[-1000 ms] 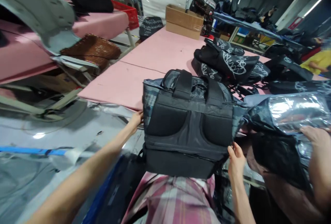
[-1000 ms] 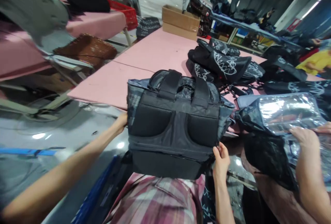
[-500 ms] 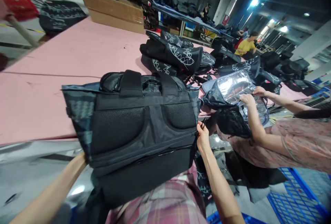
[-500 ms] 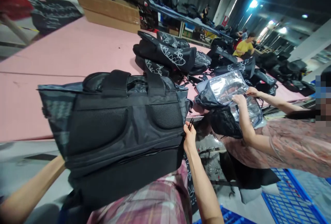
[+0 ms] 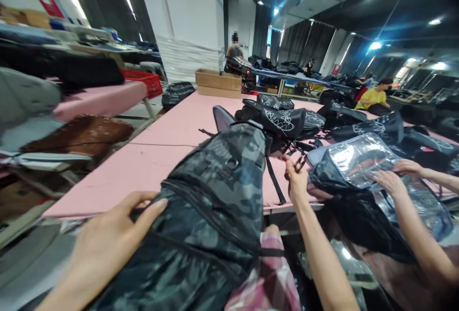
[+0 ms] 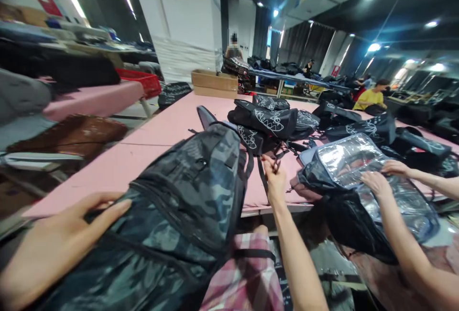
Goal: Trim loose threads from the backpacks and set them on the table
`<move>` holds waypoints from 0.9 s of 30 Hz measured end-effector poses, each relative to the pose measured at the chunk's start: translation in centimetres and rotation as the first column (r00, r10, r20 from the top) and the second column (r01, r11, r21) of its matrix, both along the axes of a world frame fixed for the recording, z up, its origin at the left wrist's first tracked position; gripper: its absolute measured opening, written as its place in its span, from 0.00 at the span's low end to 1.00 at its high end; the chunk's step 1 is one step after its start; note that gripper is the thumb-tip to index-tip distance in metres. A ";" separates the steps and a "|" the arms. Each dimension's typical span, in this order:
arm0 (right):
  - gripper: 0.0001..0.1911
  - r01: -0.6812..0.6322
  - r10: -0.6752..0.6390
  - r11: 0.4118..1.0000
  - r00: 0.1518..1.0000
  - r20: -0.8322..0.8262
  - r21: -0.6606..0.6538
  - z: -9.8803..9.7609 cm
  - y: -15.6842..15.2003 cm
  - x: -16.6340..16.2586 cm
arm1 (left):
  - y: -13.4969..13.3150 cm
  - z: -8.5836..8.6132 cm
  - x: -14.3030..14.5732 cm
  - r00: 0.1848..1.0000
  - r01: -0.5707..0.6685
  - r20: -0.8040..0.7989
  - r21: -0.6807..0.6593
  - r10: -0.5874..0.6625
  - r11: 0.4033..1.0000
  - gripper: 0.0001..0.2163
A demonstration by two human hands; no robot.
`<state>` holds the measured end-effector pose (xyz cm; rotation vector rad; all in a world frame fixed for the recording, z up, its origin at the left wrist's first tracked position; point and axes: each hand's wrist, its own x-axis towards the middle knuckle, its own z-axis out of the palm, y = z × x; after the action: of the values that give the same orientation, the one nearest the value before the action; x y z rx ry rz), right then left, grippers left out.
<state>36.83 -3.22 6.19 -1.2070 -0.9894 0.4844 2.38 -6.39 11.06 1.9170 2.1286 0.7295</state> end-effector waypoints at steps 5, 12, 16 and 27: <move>0.16 -0.293 0.273 0.952 0.944 0.186 0.092 8.8 1.9 -2.0 | -1.9 0.9 4.1 0.999 0.017 0.038 -0.057 -0.015 0.998 0.26; 0.15 -0.087 0.105 0.993 0.954 0.280 -0.074 5.4 4.2 -0.3 | -3.3 -1.0 4.3 0.986 -0.041 0.164 0.034 0.035 0.999 0.25; 0.15 -0.115 0.120 0.993 0.963 0.241 -0.033 5.2 3.6 0.3 | -3.9 -2.4 4.0 0.975 -0.076 0.211 0.049 0.064 0.996 0.24; 0.07 -0.012 -0.070 0.995 0.659 0.749 0.103 4.8 -9.3 -3.2 | -4.2 -2.9 4.0 0.972 -0.050 0.231 0.084 0.029 0.995 0.20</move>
<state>33.66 -12.54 10.97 -1.3532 -1.6810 -0.1437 6.37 -10.56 8.13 1.7380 2.0285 1.0177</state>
